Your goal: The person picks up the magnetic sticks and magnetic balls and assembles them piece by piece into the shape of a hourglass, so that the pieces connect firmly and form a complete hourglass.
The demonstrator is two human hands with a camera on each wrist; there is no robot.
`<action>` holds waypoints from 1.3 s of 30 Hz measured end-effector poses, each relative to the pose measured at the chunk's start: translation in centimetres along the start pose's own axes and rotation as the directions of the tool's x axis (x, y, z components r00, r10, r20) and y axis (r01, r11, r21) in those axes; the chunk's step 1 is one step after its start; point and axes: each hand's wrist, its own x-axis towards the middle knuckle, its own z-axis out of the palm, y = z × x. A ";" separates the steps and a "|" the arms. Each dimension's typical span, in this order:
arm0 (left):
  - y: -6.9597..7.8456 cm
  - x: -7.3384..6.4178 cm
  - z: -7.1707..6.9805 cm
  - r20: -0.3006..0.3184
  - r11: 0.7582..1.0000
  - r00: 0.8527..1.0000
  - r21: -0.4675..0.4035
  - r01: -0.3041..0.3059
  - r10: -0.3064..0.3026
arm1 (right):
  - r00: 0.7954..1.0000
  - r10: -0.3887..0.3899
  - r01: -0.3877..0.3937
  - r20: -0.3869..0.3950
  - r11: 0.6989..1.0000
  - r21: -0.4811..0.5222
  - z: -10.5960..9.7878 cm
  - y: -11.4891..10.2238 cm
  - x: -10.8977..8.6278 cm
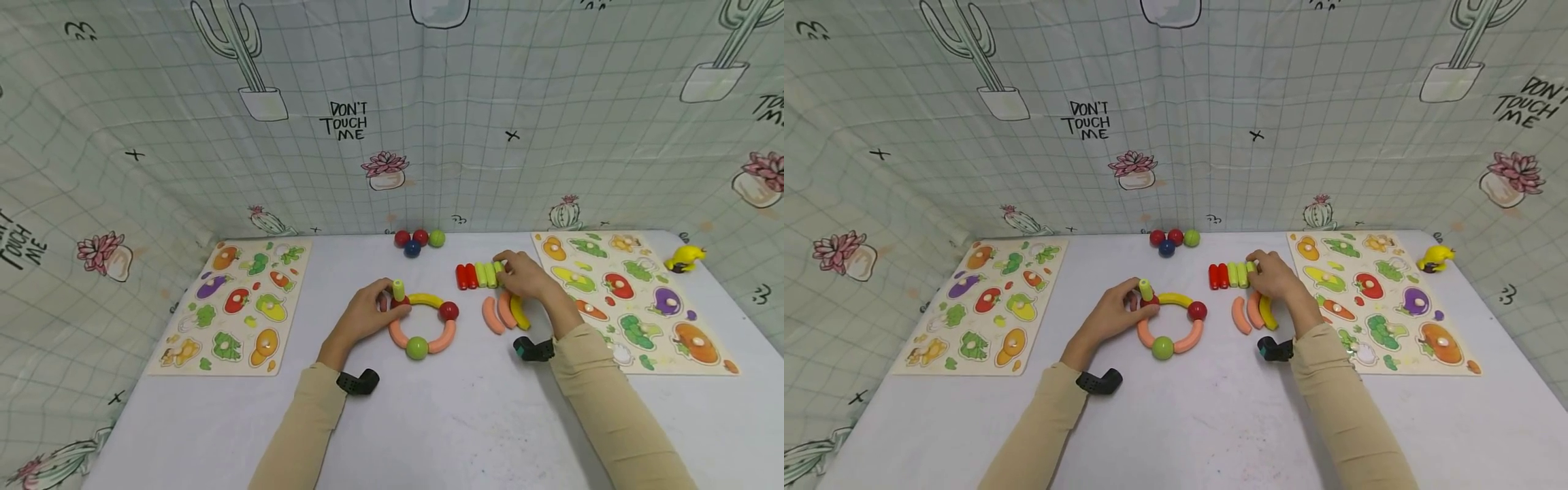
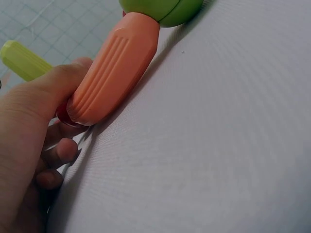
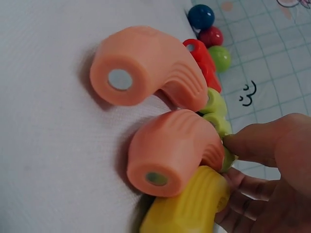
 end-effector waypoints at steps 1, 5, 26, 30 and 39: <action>0.0 0.0 0.0 0.000 1.000 1.000 0.003 0.004 -0.004 | 1.000 0.008 -0.008 -0.006 1.000 0.010 0.0 0.0 0.0; 0.1 0.0 0.0 0.000 1.000 1.000 0.009 0.018 -0.018 | 0.999 0.034 -0.032 -0.032 0.998 0.055 0.1 0.0 -0.1; 0.0 -0.1 0.1 -0.011 1.000 1.000 0.012 0.026 -0.025 | 0.989 0.111 -0.089 -0.098 0.976 0.199 0.8 0.6 -0.4; 0.0 -0.1 0.1 -0.014 1.000 1.000 0.017 0.022 -0.021 | 0.987 0.102 -0.072 -0.124 0.971 0.227 0.9 0.6 -0.5; 0.1 -0.2 0.1 -0.012 1.000 1.000 0.007 0.017 -0.017 | 0.981 0.089 -0.042 -0.172 0.965 0.259 1.2 0.1 -1.0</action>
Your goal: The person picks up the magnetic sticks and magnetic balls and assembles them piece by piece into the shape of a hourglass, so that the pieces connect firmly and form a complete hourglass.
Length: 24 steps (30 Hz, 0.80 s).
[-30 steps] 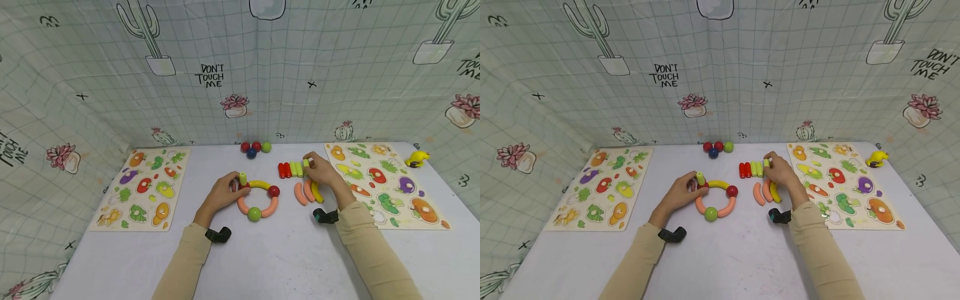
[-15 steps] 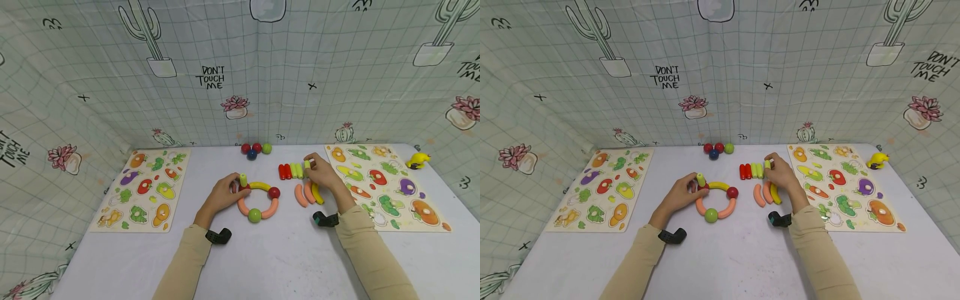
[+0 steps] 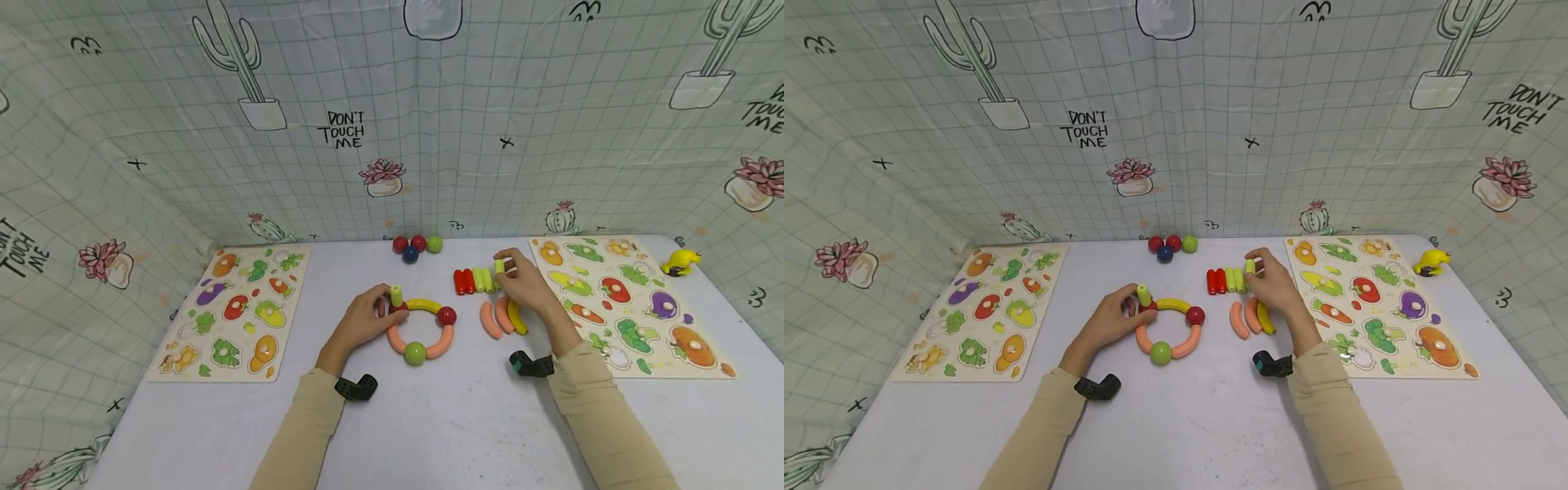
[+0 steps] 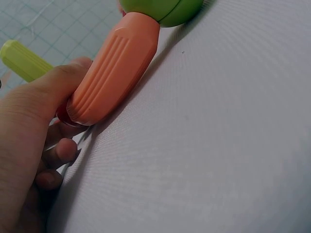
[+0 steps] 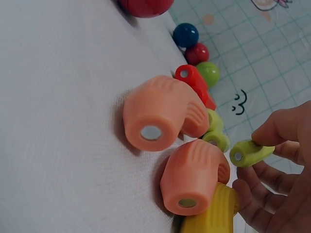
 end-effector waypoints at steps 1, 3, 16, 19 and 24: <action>0.0 0.0 0.0 0.000 1.000 1.000 -0.003 0.001 -0.001 | 1.000 -0.002 0.002 -0.001 1.000 0.001 0.0 0.0 -0.1; 0.0 0.0 0.0 -0.002 1.000 1.000 -0.003 0.001 -0.001 | 1.000 -0.012 0.012 0.000 1.000 -0.001 0.1 -0.1 -0.2; 0.0 -0.1 0.0 0.003 1.000 1.000 -0.004 -0.006 0.006 | 0.993 -0.110 0.108 0.044 0.993 0.041 0.9 -1.8 -1.4; 0.1 -0.1 0.0 0.008 1.000 1.000 -0.008 -0.004 0.004 | 0.986 -0.154 0.152 0.055 0.987 0.046 1.2 -2.0 -1.7; 0.0 0.0 0.0 0.004 1.000 1.000 0.003 -0.009 0.009 | 0.966 -0.247 0.241 0.077 0.967 0.081 1.5 -2.5 -2.2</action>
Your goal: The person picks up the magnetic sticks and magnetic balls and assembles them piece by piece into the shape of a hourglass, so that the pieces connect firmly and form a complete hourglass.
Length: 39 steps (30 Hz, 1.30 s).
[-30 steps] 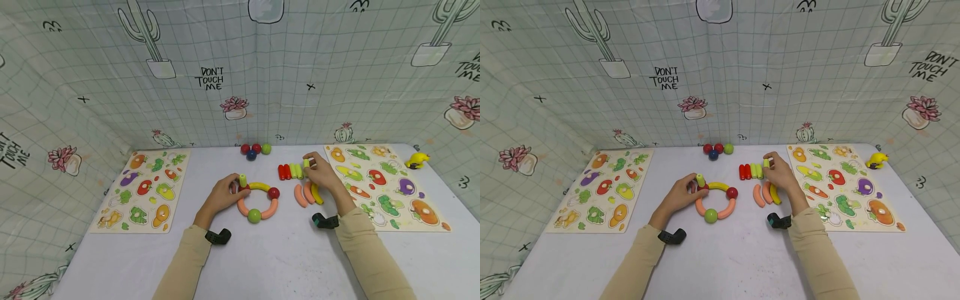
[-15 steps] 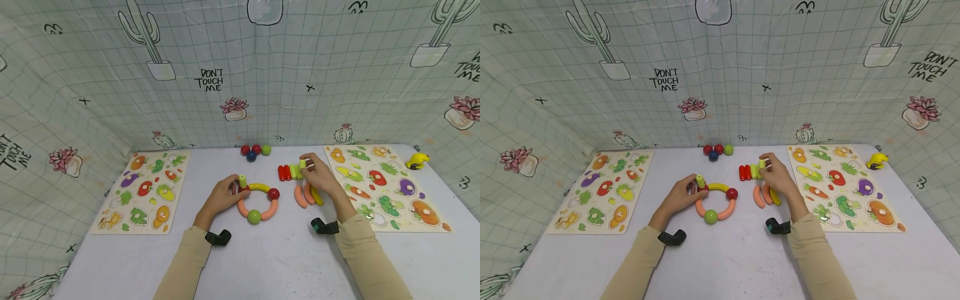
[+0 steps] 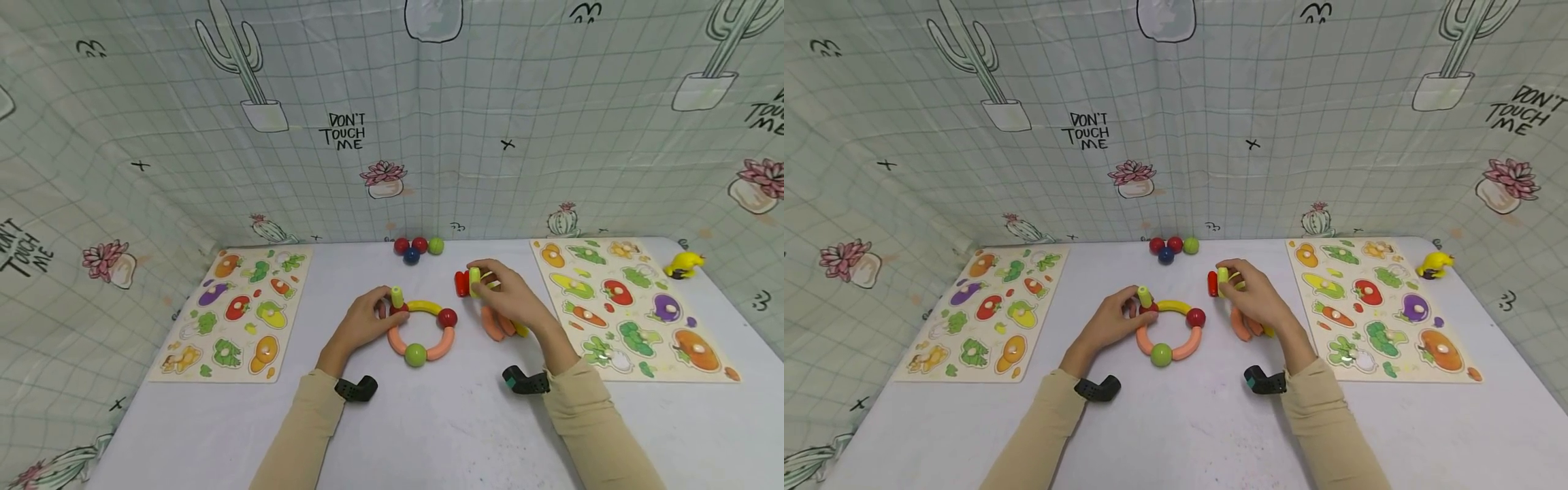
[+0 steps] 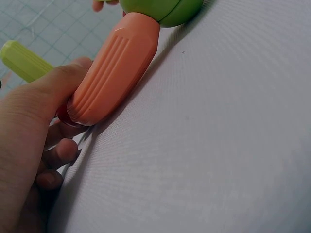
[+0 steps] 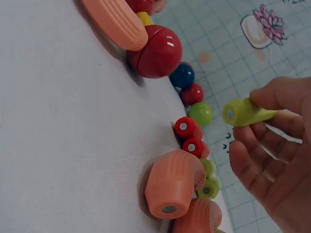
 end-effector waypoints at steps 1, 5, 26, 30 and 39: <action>0.0 0.1 0.0 0.000 1.000 1.000 0.002 -0.004 0.004 | 1.000 -0.008 0.008 0.005 1.000 0.007 0.0 -0.1 -0.1; 0.0 0.1 0.0 0.003 1.000 1.000 -0.005 -0.018 0.018 | 0.999 -0.025 0.025 0.023 0.999 0.029 0.2 -0.6 -0.1; -0.1 -0.1 0.0 -0.011 1.000 1.000 -0.011 -0.014 0.013 | 0.986 -0.139 0.139 0.098 0.990 0.007 1.1 -2.1 -0.2; -0.1 0.0 0.1 -0.007 1.000 1.000 -0.011 -0.011 0.011 | 0.986 -0.132 0.131 0.105 0.991 0.016 1.2 -2.4 -0.3; -0.1 0.0 0.0 -0.004 1.000 1.000 -0.017 -0.010 0.010 | 0.971 -0.191 0.195 0.144 0.981 -0.016 1.5 -3.0 -0.5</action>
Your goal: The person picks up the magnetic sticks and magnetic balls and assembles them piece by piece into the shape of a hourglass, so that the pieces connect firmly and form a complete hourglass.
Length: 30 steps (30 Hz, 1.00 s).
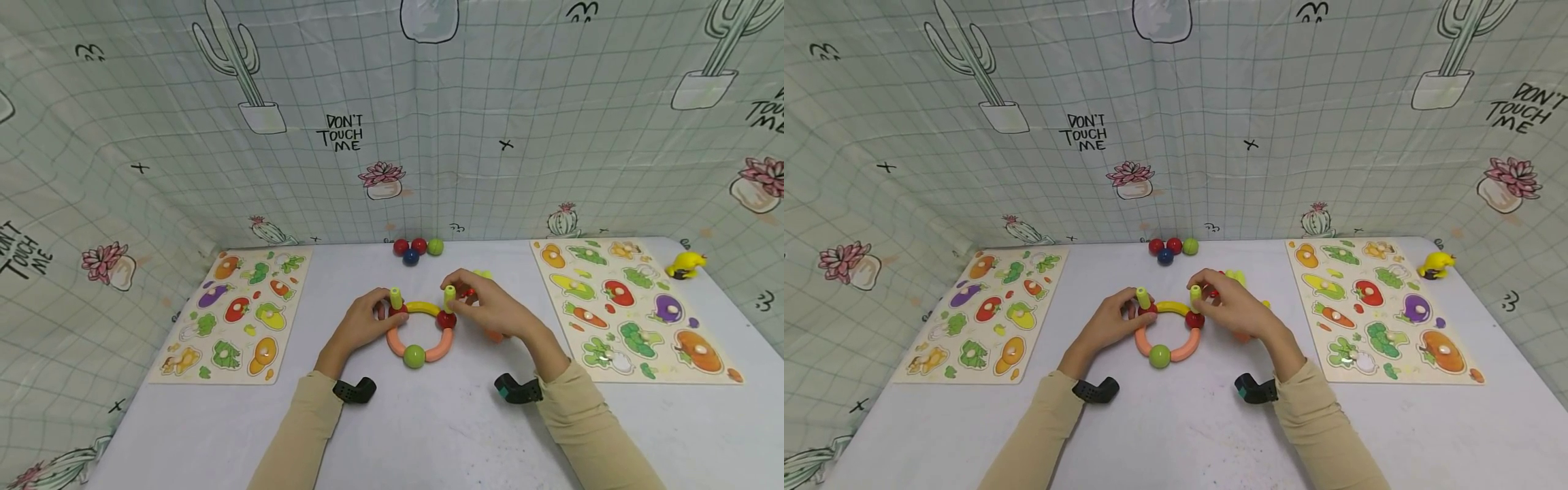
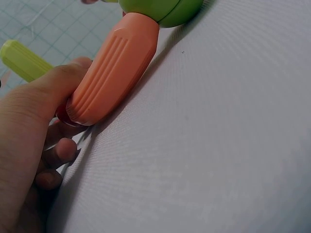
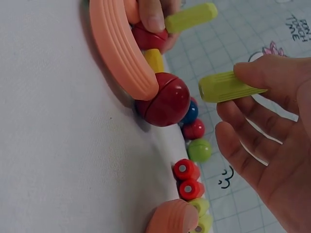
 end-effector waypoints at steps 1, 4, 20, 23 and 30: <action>0.0 0.0 0.0 0.001 1.000 1.000 -0.001 0.001 -0.001 | 1.000 -0.008 0.008 0.000 1.000 -0.007 0.0 0.0 0.0; 0.0 0.0 0.0 0.003 1.000 1.000 0.001 0.009 -0.009 | 1.000 -0.017 0.017 0.001 1.000 -0.014 0.2 0.0 0.0; 0.0 0.1 0.1 0.004 1.000 1.000 0.004 0.005 -0.005 | 0.999 -0.022 0.022 0.024 1.000 0.003 0.3 0.1 0.1; 0.0 0.1 0.1 0.000 1.000 1.000 0.003 -0.004 0.004 | 1.000 -0.020 0.020 0.023 1.000 0.003 0.3 0.2 0.1; -0.1 0.1 0.1 -0.001 1.000 1.000 0.005 -0.014 0.014 | 0.999 -0.037 0.037 0.025 0.999 0.008 0.3 0.1 0.1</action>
